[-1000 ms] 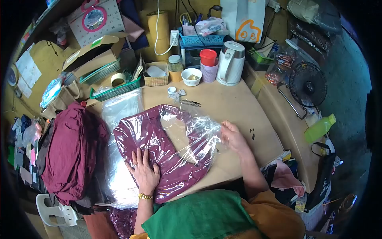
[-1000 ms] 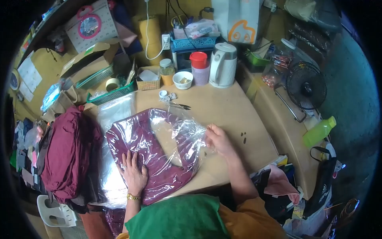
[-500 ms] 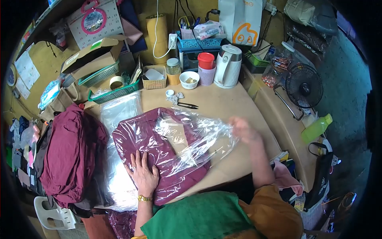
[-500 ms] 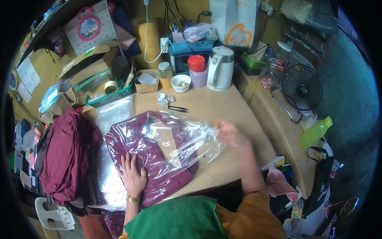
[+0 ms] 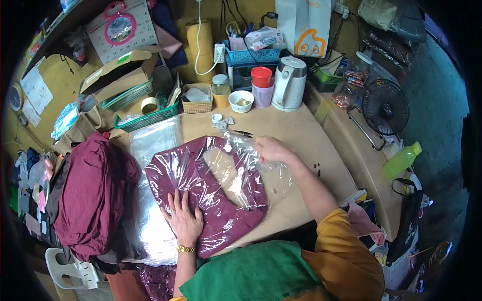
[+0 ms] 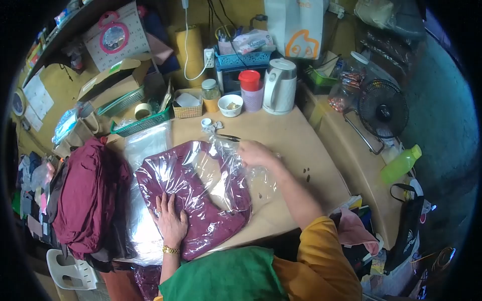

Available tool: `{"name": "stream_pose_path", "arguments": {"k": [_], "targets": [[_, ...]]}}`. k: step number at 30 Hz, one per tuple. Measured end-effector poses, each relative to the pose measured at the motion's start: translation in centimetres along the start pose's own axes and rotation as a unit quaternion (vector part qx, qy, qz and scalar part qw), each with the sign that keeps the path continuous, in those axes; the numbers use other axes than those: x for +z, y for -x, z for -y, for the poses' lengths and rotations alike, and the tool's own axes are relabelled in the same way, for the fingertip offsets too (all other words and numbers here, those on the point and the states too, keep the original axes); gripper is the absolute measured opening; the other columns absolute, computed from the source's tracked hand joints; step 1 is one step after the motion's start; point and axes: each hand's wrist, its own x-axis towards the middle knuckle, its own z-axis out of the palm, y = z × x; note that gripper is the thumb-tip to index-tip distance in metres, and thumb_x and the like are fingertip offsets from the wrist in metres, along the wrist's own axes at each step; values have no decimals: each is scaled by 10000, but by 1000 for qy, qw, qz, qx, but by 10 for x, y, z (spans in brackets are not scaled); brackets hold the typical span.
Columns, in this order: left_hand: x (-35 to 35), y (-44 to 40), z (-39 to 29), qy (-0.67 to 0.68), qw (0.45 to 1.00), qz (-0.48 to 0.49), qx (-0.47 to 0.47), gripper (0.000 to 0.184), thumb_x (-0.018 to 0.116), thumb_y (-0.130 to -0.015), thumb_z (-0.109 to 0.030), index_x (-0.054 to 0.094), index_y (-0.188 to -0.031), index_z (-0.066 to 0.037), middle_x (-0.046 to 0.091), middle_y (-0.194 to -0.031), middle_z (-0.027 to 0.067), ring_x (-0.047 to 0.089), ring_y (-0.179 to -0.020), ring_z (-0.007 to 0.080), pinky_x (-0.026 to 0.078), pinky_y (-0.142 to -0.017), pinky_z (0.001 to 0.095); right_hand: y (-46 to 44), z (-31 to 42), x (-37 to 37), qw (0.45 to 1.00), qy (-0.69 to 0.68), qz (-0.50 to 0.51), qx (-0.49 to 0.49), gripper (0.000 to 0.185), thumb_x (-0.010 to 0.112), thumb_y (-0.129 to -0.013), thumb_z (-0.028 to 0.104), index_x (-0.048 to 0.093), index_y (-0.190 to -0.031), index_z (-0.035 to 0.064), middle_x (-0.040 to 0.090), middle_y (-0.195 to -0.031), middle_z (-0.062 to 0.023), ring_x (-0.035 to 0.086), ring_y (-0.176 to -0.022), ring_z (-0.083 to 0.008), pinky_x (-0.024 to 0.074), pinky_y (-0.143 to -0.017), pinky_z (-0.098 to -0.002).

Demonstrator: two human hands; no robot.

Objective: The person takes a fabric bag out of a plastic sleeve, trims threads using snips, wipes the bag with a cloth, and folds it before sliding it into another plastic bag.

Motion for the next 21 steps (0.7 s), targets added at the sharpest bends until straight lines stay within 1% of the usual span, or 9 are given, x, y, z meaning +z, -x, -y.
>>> {"name": "stream_pose_path", "arguments": {"k": [1, 5, 9, 10, 12, 13, 15, 19, 21], "targets": [[0, 1, 0, 5, 1000, -2, 2, 638, 583, -806, -291, 471, -1412, -126, 377, -1526, 142, 251, -1461, 332, 66, -1166, 619, -3, -3, 1, 971, -238, 11, 18, 306, 546, -990, 275, 584, -1088, -12, 644, -923, -110, 680, -771, -211, 535, -633, -341], [0, 0, 1, -3, 1000, 5, -2, 644, 579, -807, -301, 466, -1418, -132, 379, -1525, 132, 251, -1462, 321, 64, -1168, 620, 8, -10, 13, 868, -495, 42, 22, 363, 489, -1028, 325, 557, -1012, -31, 608, -779, -61, 643, -709, -150, 502, -543, -309], [2, 0, 2, -3, 1000, 4, -5, 649, 581, -805, -305, 464, -1421, -135, 378, -1525, 128, 245, -1464, 315, 69, -1169, 621, -14, -60, 29, 942, -281, 179, -45, 350, 585, -963, 332, 630, -986, -14, 694, -846, -121, 628, -708, -169, 504, -559, -339], [2, 0, 2, -3, 1000, 3, -3, 649, 582, -806, -307, 463, -1421, -136, 377, -1525, 127, 243, -1465, 314, 73, -1169, 620, 7, -47, 28, 957, -229, 122, -126, 352, 613, -937, 341, 660, -939, -8, 706, -830, -120, 636, -694, -183, 507, -580, -352], [2, 0, 3, -4, 1000, 3, -2, 650, 582, -806, -308, 463, -1421, -137, 376, -1525, 127, 240, -1466, 313, 76, -1169, 619, 43, -16, 4, 986, -2, 85, -146, 382, 606, -908, 367, 700, -901, -3, 717, -802, -129, 674, -701, -227, 527, -690, -377], [2, 0, 2, -3, 1000, 2, -2, 649, 582, -807, -307, 463, -1421, -136, 375, -1526, 127, 241, -1465, 313, 76, -1169, 619, 44, -12, 5, 986, -3, 85, -144, 382, 606, -908, 367, 700, -901, -3, 717, -802, -129, 674, -701, -227, 527, -690, -377], [1, 0, 1, -1, 1000, 2, 0, 647, 582, -807, -307, 464, -1420, -136, 375, -1527, 127, 242, -1465, 313, 76, -1170, 618, 43, -3, 9, 981, 117, 147, 51, 460, 551, -941, 408, 668, -943, -36, 699, -865, -228, 689, -858, -331, 505, -811, -435], [-3, -1, -1, 4, 1000, -1, 1, 639, 593, -810, -272, 457, -1417, -129, 364, -1533, 128, 244, -1463, 324, 76, -1172, 607, 55, 24, 15, 953, 192, 226, 68, 530, 496, -954, 505, 652, -1103, 21, 681, -978, -272, 652, -984, -401, 480, -892, -475], [-2, 1, 0, 4, 1000, 3, 0, 641, 605, -811, -246, 446, -1420, -127, 354, -1538, 126, 244, -1463, 330, 82, -1174, 595, 71, 36, 20, 980, 163, 106, 45, 580, 483, -947, 547, 606, -1264, 77, 647, -1155, -269, 623, -1109, -379, 464, -980, -457]]}}
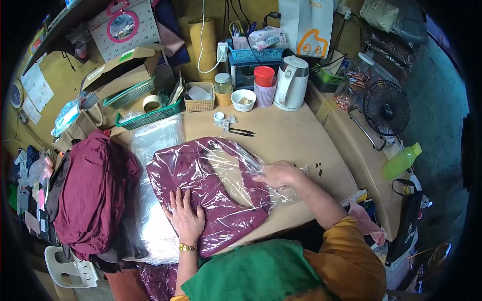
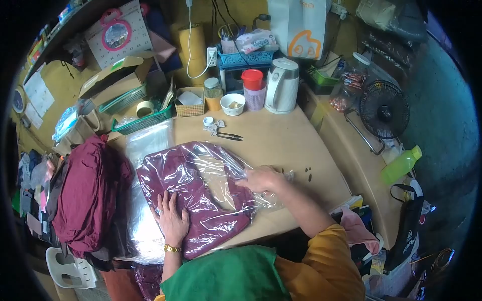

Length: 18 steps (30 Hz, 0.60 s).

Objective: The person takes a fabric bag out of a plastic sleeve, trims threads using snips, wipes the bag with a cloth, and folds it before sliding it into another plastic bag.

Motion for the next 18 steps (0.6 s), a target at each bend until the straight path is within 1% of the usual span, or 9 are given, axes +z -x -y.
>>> {"name": "stream_pose_path", "arguments": {"k": [4, 7, 9, 10, 12, 13, 15, 17, 18], "targets": [[3, 0, 2, 7, 1000, -11, 1, 632, 596, -806, -286, 475, -1403, -118, 377, -1526, 134, 253, -1459, 321, 79, -1167, 613, 10, -4, 3, 998, -39, -24, -48, 748, 457, -924, 648, 499, -1385, 61, 558, -1318, -268, 526, -1251, -394, 405, -1056, -441], [2, 0, 2, 6, 1000, -13, 2, 634, 599, -804, -284, 475, -1403, -119, 381, -1523, 132, 259, -1455, 319, 89, -1164, 612, -6, -17, 23, 993, -48, -89, -68, 663, 476, -973, 546, 486, -1397, 37, 548, -1357, -236, 521, -1271, -345, 404, -1064, -405], [3, 0, 2, 6, 1000, -17, 2, 635, 600, -803, -283, 474, -1403, -119, 385, -1520, 131, 262, -1454, 318, 91, -1163, 613, -20, -24, 27, 894, -417, -32, -163, 527, 525, -1009, 347, 476, -1394, -10, 559, -1351, -212, 548, -1241, -290, 421, -1059, -367], [4, 0, 3, 4, 1000, -18, 3, 635, 601, -803, -285, 474, -1403, -121, 391, -1516, 131, 263, -1453, 319, 90, -1163, 613, -28, -30, 34, 894, -416, -32, -163, 527, 525, -1009, 347, 476, -1394, -10, 559, -1351, -212, 548, -1241, -290, 421, -1059, -367], [4, 1, 3, 2, 1000, -20, 4, 635, 602, -803, -287, 475, -1403, -122, 397, -1512, 131, 265, -1453, 320, 89, -1163, 614, -39, -46, 44, 724, -668, -80, -152, 430, 557, -997, 177, 499, -1348, -64, 576, -1317, -199, 568, -1201, -234, 450, -1035, -326], [4, 1, 3, 4, 1000, -20, 3, 632, 601, -804, -289, 478, -1401, -124, 401, -1509, 131, 267, -1452, 320, 86, -1164, 614, -45, -58, 38, 564, -807, -61, -164, 353, 583, -974, 150, 564, -1236, -86, 612, -1244, -170, 592, -1151, -230, 476, -1011, -314], [4, 1, 3, 5, 1000, -20, 2, 629, 599, -805, -292, 481, -1399, -125, 405, -1506, 131, 270, -1451, 321, 84, -1164, 615, -61, -98, 19, 393, -883, -84, -241, 266, 570, -965, 104, 587, -1172, -62, 629, -1150, -133, 614, -1079, -234, 498, -989, -332], [4, 1, 4, 4, 1000, -15, 2, 624, 592, -810, -296, 482, -1400, -126, 404, -1506, 134, 269, -1452, 325, 78, -1166, 615, -81, -167, -14, 283, -881, -58, -376, 281, 564, -962, 105, 561, -1184, -68, 623, -1105, -123, 622, -1015, -229, 508, -954, -340], [4, 2, 4, 3, 1000, -14, 2, 624, 592, -810, -296, 482, -1400, -126, 404, -1506, 134, 269, -1452, 325, 78, -1166, 615, -62, -154, -33, 357, -852, -264, -278, 325, 581, -955, 132, 546, -1221, -52, 618, -1119, -131, 620, -1009, -228, 500, -949, -334]]}}
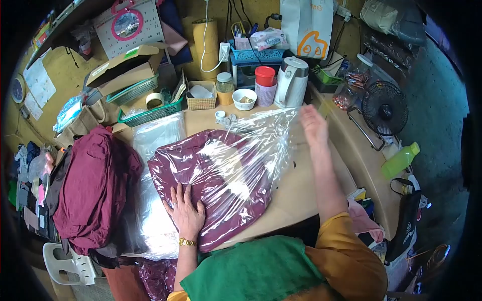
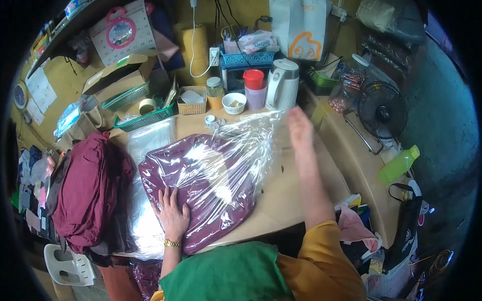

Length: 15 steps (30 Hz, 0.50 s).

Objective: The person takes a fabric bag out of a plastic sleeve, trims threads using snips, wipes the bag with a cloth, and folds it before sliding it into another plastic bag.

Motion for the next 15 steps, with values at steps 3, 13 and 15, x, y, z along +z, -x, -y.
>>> {"name": "stream_pose_path", "arguments": {"k": [3, 13, 15], "targets": [[2, -1, 0, 10, 1000, -10, 0, 625, 585, -815, -300, 477, -1405, -125, 399, -1510, 133, 262, -1455, 325, 71, -1168, 615, 19, -2, 30, 922, 332, -143, -139, 420, 639, -918, 175, 527, -1277, -12, 611, -1139, -139, 614, -1006, -229, 476, -950, -324], [-3, -8, -9, 62, 998, -21, -5, 680, 640, -837, -442, 478, -1392, -84, 386, -1496, 189, 246, -1452, 371, 78, -1155, 627, 51, -34, 37, 836, 536, -40, 109, 563, 694, -822, -16, 421, -1313, 14, 661, -1017, -98, 637, -855, -121, 516, -695, -247], [-46, -20, -46, 192, 979, -30, 68, 898, 815, -687, -500, 470, -1353, -8, 448, -1409, 234, 382, -1343, 416, 236, -1104, 613, 56, -57, 85, 878, 478, 15, 8, 552, 660, -830, -56, 422, -1323, 14, 651, -930, -55, 615, -796, -87, 499, -662, -217]]}}
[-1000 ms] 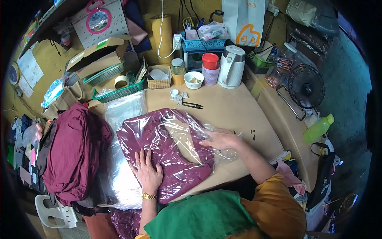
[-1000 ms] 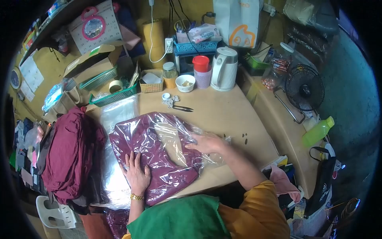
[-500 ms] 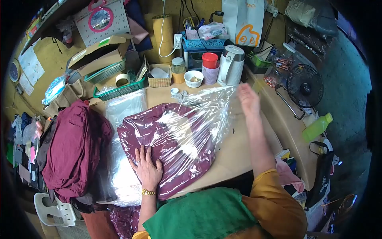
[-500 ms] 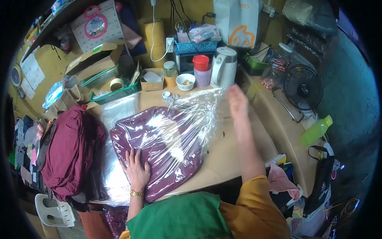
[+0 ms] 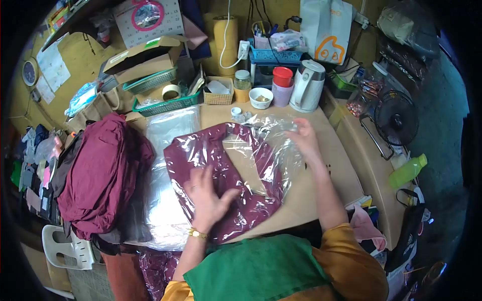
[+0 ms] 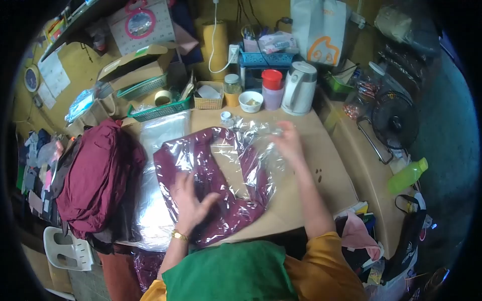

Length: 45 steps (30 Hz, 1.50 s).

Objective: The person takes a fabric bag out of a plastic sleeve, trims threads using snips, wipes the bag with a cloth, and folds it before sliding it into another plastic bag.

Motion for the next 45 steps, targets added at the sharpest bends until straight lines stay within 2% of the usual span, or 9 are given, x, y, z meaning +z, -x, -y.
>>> {"name": "stream_pose_path", "arguments": {"k": [4, 8, 14, 19, 24, 26, 33, 38, 45], "targets": [[45, -32, -44, 220, 956, 112, 159, 619, 694, -866, -257, 439, -1364, 7, 623, -1160, 232, 587, -1113, 380, 487, -930, 428, 79, 120, 92, 906, -98, 408, -54, 657, 738, -877, 161, 397, -1417, 8, 591, -1244, -136, 657, -1019, -178, 529, -858, -292], [-42, -106, -114, 708, 694, 107, -75, 539, 361, -1064, -369, 289, -1536, -121, 396, -1511, 134, 544, -1219, 291, 470, -997, 428, 75, 118, 63, 901, 50, 99, -420, 546, 680, -929, 282, 481, -1372, 33, 538, -1335, -139, 523, -1240, -235, 407, -1053, -380], [-132, -92, -53, 895, 429, 63, 103, 540, 303, -1061, -380, 324, -1485, -46, 364, -1523, 192, 490, -1283, 401, 457, -1031, 509, 90, -65, 21, 941, -253, -12, 224, 565, 530, -1003, 400, 382, -1448, 86, 562, -1314, -76, 561, -1156, -187, 429, -999, -367], [-78, -3, 72, 825, 548, -97, -96, 523, 336, -1051, -358, 419, -1397, 26, 484, -1406, 198, 573, -1180, 377, 518, -968, 432, 113, -42, -19, 953, -161, 162, 197, 818, 754, -844, 261, 304, -1481, 14, 491, -1397, -101, 540, -1200, -213, 423, -1036, -351], [-42, 105, 176, 786, 510, -29, -348, 587, 457, -995, -464, 393, -1449, -98, 556, -1279, 197, 605, -1118, 342, 551, -891, 457, 97, -6, -59, 884, 462, 31, 70, 813, 771, -820, 221, 327, -1475, 38, 369, -1474, -269, 425, -1338, -392, 356, -1106, -457], [-60, 89, 114, 624, 669, -93, -392, 700, 539, -940, -536, 322, -1490, -159, 570, -1215, 186, 643, -1024, 307, 570, -809, 404, 83, 12, -40, 876, 476, 63, 39, 786, 742, -839, 303, 343, -1476, 72, 348, -1495, -254, 364, -1377, -395, 297, -1127, -507], [-44, 48, 139, 316, 904, -94, -273, 405, 627, -859, 47, 512, -1242, -13, 558, -794, 24, 531, -583, 83, 444, -480, 239, 63, -40, 42, 790, 560, 248, 25, 786, 565, -879, 614, 326, -1516, 220, 114, -1610, -211, 38, -1476, -463, 26, -1094, -745], [-109, 89, 171, 210, 916, 2, -342, 222, 567, -946, -76, 566, -1151, 10, 656, -930, 102, 645, -848, 151, 501, -725, 274, 53, 18, 22, 808, 519, 278, 31, 576, 683, -847, 472, 592, -1306, 138, 463, -1465, -109, 416, -1363, -307, 174, -1148, -610], [-73, 10, 128, -14, 959, 7, -282, 790, 627, -892, -500, 345, -1475, -48, 662, -1054, 219, 651, -937, 379, 498, -828, 428, -70, -66, 82, 790, 574, 211, -46, 470, 532, -947, 430, 583, -1304, 129, 485, -1426, -113, 398, -1351, -316, 153, -1135, -640]]}}
